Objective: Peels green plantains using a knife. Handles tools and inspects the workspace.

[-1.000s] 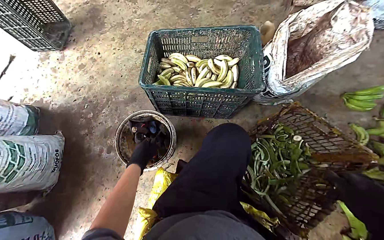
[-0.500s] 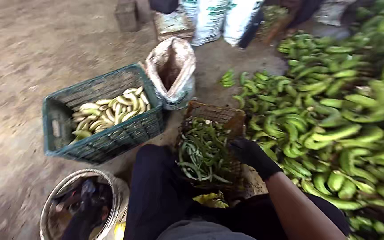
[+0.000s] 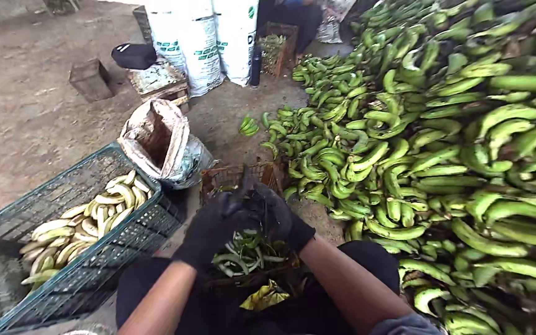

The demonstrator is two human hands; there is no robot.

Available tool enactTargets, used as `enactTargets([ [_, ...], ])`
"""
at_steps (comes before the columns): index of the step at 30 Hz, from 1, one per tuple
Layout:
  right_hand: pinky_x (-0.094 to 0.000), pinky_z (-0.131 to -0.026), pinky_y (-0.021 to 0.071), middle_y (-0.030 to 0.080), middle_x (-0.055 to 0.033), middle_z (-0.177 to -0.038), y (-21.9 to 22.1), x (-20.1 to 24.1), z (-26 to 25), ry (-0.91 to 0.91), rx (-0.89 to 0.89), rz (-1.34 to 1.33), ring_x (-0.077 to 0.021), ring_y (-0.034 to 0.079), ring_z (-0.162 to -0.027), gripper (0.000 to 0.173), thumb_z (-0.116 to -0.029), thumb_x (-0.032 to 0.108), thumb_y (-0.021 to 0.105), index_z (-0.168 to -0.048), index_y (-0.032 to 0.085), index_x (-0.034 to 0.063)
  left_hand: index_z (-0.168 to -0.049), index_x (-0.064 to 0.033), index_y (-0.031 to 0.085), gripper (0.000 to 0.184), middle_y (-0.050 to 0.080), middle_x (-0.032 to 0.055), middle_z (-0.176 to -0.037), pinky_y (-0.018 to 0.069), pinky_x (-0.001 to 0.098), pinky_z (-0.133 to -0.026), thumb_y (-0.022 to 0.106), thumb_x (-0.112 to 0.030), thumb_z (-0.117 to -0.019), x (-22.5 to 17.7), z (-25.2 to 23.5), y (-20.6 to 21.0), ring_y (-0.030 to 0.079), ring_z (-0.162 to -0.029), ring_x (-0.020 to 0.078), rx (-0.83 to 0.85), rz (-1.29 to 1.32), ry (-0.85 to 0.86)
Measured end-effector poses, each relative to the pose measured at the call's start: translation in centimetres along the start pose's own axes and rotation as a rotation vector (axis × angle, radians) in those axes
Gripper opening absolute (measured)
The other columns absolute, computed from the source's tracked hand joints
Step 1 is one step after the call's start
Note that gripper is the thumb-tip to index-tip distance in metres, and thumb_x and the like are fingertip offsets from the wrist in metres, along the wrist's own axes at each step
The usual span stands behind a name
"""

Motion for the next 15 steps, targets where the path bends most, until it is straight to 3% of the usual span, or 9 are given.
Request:
enactTargets([
  [2,-0.0317,-0.068,0.0593,0.069,-0.0049,-0.092,-2.2,0.6,-0.2,-0.125,-0.07,-0.001,-0.0141,0.067,-0.078,0.048,-0.1105,0.042,0.023,-0.12,0.058,0.0105,-0.137,-0.0182,0.058,0.046,0.07,0.0079,-0.109,0.0568,0.0481,-0.087,0.066,-0.039,-0.0973,-1.4,-3.2,2.5,0.069,-0.097,0.0209,0.136,0.058,0.054],
  [3,-0.0299,-0.065,0.0576,0.068,-0.0039,-0.087,-3.3,0.8,-0.2,-0.16,-0.125,0.04,-0.0122,0.065,-0.073,0.045,-0.1102,0.036,0.024,-0.119,0.058,0.0087,-0.136,-0.0183,0.058,0.045,0.069,0.0058,-0.108,0.0567,0.0437,-0.085,0.069,-0.038,-0.0964,-1.8,-4.2,3.2,0.068,-0.094,0.0175,0.176,0.123,0.078],
  [6,-0.0315,-0.068,0.0585,0.067,-0.0069,-0.093,-4.9,1.7,0.7,-0.207,-0.384,0.228,-0.0139,0.066,-0.077,0.037,-0.1109,0.023,0.033,-0.129,0.054,0.0001,-0.135,-0.0179,0.059,0.05,0.068,0.0029,-0.106,0.0559,0.0383,-0.081,0.069,-0.047,-0.0954,-1.9,-5.5,3.0,0.065,-0.09,0.0128,0.163,0.315,0.113],
  [8,-0.0306,-0.069,0.0599,0.066,-0.0073,-0.094,-4.9,2.9,1.1,-0.227,-0.503,0.348,-0.0137,0.066,-0.076,0.033,-0.1099,0.02,0.041,-0.132,0.051,-0.0018,-0.138,-0.02,0.058,0.057,0.069,0.0057,-0.104,0.0551,0.0469,-0.083,0.053,-0.062,-0.099,-1.4,-5.6,1.7,0.067,-0.093,0.0185,0.023,0.236,0.113],
  [10,-0.0294,-0.064,0.0574,0.065,-0.0059,-0.088,-4.6,3.7,1.5,-0.254,-0.57,0.457,-0.013,0.064,-0.071,0.028,-0.108,0.02,0.046,-0.124,0.057,-0.001,-0.142,-0.0196,0.056,0.055,0.069,0.0108,-0.106,0.0528,0.0544,-0.085,0.046,-0.058,-0.1036,-0.9,-5.7,0.9,0.067,-0.096,0.0265,-0.147,0.089,0.101],
  [12,-0.0276,-0.061,0.0559,0.065,-0.0034,-0.082,-4.0,4.5,1.8,-0.284,-0.607,0.583,-0.0109,0.063,-0.066,0.027,-0.1068,0.021,0.048,-0.119,0.061,0.0008,-0.146,-0.0124,0.055,0.059,0.067,0.0204,-0.124,0.0496,0.0631,-0.096,0.056,-0.05,-0.1009,-0.8,-6.0,0.5,0.065,-0.114,0.0394,-0.341,-0.12,0.113],
  [15,-0.0281,-0.062,0.0561,0.064,-0.0009,-0.078,-2.9,4.8,2.3,-0.315,-0.604,0.842,-0.0091,0.062,-0.065,0.03,-0.1053,0.028,0.049,-0.114,0.063,0.0025,-0.141,-0.0073,0.06,0.06,0.065,0.0268,-0.125,0.0501,0.0662,-0.091,0.066,-0.045,-0.0953,-0.8,-6.2,0.8,0.063,-0.113,0.0492,-0.562,-0.3,0.172],
])
Point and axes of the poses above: each hand's wrist, its own z-axis away from the middle knuckle, its own y-axis out of the palm, x = y × z, the point moved 2 cm from there along -z, towards the middle knuckle
